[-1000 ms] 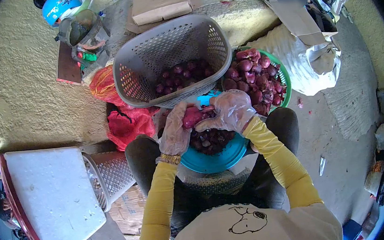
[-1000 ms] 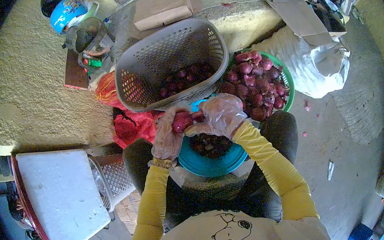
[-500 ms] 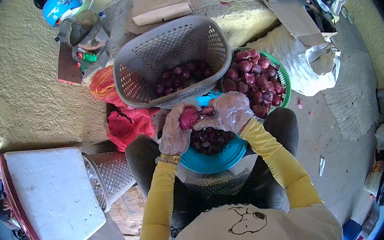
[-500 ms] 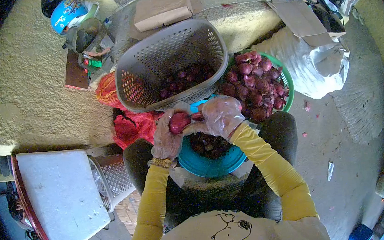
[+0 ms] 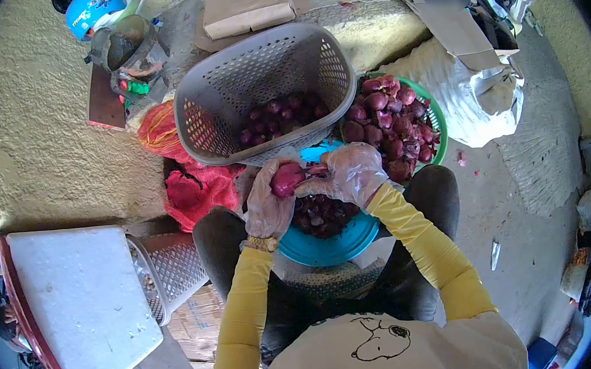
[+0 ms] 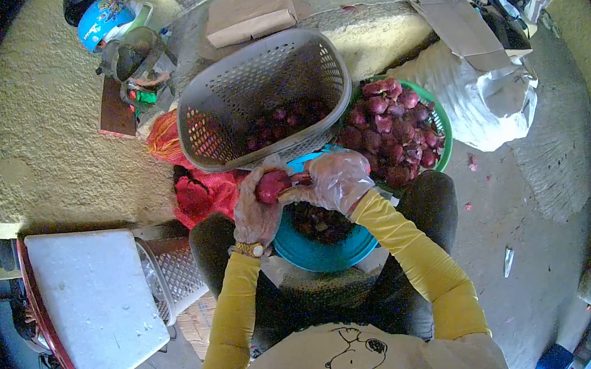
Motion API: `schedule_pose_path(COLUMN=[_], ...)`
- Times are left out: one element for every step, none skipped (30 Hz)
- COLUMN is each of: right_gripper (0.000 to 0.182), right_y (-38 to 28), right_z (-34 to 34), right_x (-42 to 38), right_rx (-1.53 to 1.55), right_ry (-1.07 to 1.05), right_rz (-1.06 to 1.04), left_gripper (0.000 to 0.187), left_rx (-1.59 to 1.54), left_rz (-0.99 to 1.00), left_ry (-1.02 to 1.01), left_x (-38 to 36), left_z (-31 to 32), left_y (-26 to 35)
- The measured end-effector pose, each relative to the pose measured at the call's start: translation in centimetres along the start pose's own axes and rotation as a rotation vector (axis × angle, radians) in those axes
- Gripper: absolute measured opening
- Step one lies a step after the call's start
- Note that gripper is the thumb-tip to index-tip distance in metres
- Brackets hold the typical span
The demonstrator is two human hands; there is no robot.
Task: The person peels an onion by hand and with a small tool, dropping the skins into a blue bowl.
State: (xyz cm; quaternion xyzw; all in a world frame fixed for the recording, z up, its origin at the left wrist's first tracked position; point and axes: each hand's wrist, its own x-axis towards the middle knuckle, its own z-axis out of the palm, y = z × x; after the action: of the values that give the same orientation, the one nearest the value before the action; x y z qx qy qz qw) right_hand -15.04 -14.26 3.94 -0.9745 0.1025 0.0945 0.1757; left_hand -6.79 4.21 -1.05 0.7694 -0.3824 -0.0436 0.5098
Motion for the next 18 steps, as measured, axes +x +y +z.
schedule_pose_path(right_gripper=[0.087,0.086,0.086,0.085,0.084,0.084,0.083,0.083,0.083,0.083,0.083,0.083,0.084,0.084,0.084,0.083,0.083,0.083], right_y=[0.1,0.2,0.3,0.4,0.4,0.4,0.3,0.3,0.3,0.3,0.3,0.4,0.7,1.0,1.2,1.5,1.6,1.5], right_z=[0.3,0.6,0.8,0.9,0.9,0.9,0.8,0.7,0.6,0.5,0.3,0.1,-0.3,-0.5,-0.4,-0.1,0.0,0.0], right_x=[0.0,-0.1,-0.1,0.0,0.0,0.0,-0.1,-0.1,-0.1,0.0,0.1,0.0,0.0,0.0,0.0,0.1,0.2,0.2], right_rx=[0.016,0.032,0.033,0.059,0.084,0.084,0.064,0.044,0.043,0.036,0.026,0.029,0.001,-0.026,-0.027,-0.021,-0.015,-0.015], right_ry=[0.064,0.127,0.126,0.151,0.175,0.176,0.185,0.195,0.197,0.161,0.127,0.125,0.126,0.126,0.126,0.129,0.133,0.132], right_rz=[-0.014,-0.027,-0.027,-0.029,-0.032,-0.032,-0.021,-0.010,-0.011,-0.009,-0.008,-0.009,-0.075,-0.139,-0.138,-0.154,-0.173,-0.173], left_gripper=[0.028,0.029,0.029,0.032,0.037,0.037,0.038,0.040,0.040,0.039,0.039,0.039,0.038,0.038,0.038,0.034,0.031,0.031], left_rx=[-0.644,-1.288,-1.287,-1.318,-1.348,-1.348,-1.363,-1.378,-1.377,-1.414,-1.452,-1.450,-1.431,-1.411,-1.412,-1.098,-0.784,-0.784], left_rz=[-0.239,-0.479,-0.481,-0.509,-0.538,-0.537,-0.554,-0.570,-0.568,-0.582,-0.593,-0.595,-0.613,-0.632,-0.632,-0.533,-0.430,-0.431], left_ry=[0.032,0.064,0.064,0.059,0.055,0.054,0.052,0.049,0.049,0.051,0.054,0.055,0.072,0.087,0.086,0.101,0.115,0.115], left_x=[0.1,0.1,0.1,0.2,0.2,0.2,0.1,0.1,0.1,0.1,0.3,0.3,0.4,0.4,0.2,-0.3,-0.8,-0.8], left_z=[0.2,0.4,0.4,0.5,0.6,0.7,0.7,0.8,0.7,0.7,0.7,0.6,0.6,0.6,1.0,1.6,1.9,1.4], left_y=[0.2,0.4,0.4,0.4,0.4,0.0,-0.5,-0.9,-0.6,-0.2,0.1,0.4,0.6,0.7,0.3,-0.3,-0.8,-0.3])
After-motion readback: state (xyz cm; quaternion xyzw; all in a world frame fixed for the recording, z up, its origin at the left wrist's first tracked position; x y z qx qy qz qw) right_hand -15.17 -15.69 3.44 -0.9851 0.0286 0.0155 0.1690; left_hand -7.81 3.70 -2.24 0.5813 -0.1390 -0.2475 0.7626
